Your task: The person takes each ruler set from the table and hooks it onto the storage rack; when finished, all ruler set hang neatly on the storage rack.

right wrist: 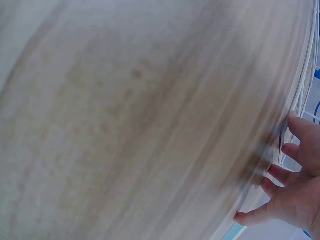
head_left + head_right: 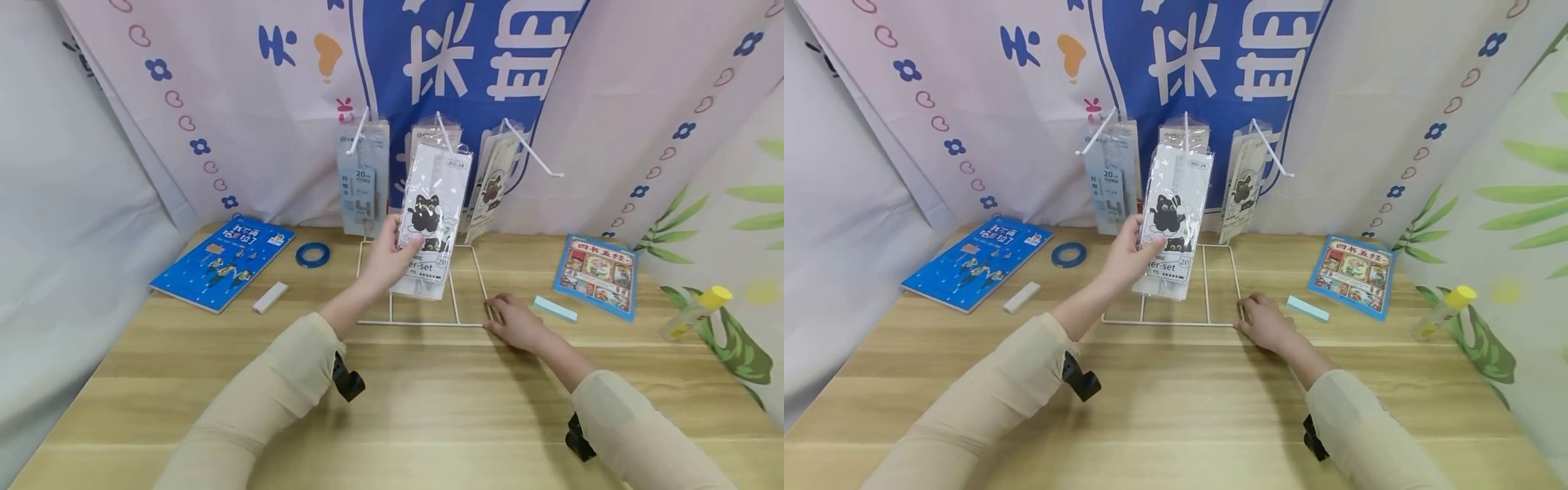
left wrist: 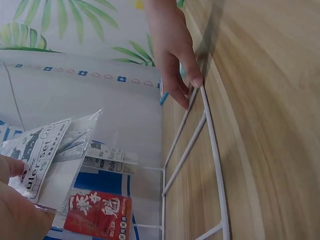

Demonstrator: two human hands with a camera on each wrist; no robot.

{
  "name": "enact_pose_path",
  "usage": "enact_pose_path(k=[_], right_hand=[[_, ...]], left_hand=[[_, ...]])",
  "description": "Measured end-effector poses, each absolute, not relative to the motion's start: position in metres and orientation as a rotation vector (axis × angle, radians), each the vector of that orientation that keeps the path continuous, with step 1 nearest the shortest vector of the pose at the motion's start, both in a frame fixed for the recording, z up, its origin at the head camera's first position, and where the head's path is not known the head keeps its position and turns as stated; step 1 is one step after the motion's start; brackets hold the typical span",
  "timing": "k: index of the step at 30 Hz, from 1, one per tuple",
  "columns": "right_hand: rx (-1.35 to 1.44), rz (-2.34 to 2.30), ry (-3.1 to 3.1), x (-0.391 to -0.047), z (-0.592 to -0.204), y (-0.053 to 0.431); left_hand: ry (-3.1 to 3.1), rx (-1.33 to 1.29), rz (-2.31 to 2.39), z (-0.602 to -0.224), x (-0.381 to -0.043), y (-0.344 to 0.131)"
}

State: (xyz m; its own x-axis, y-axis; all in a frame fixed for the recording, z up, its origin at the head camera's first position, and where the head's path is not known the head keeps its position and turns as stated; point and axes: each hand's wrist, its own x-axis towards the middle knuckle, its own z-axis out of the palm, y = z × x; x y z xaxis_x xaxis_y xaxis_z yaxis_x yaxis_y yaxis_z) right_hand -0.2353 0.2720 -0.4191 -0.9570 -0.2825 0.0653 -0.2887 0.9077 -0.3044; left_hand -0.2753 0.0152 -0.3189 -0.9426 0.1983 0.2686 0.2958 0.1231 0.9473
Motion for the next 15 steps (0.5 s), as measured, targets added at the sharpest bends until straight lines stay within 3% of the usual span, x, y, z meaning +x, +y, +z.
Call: enact_pose_path(k=[15], right_hand=[[0.379,0.5,-3.076,-0.235,-0.42,0.273]], left_hand=[[-2.24,-0.468,-1.959,-0.325,-0.329,0.031]])
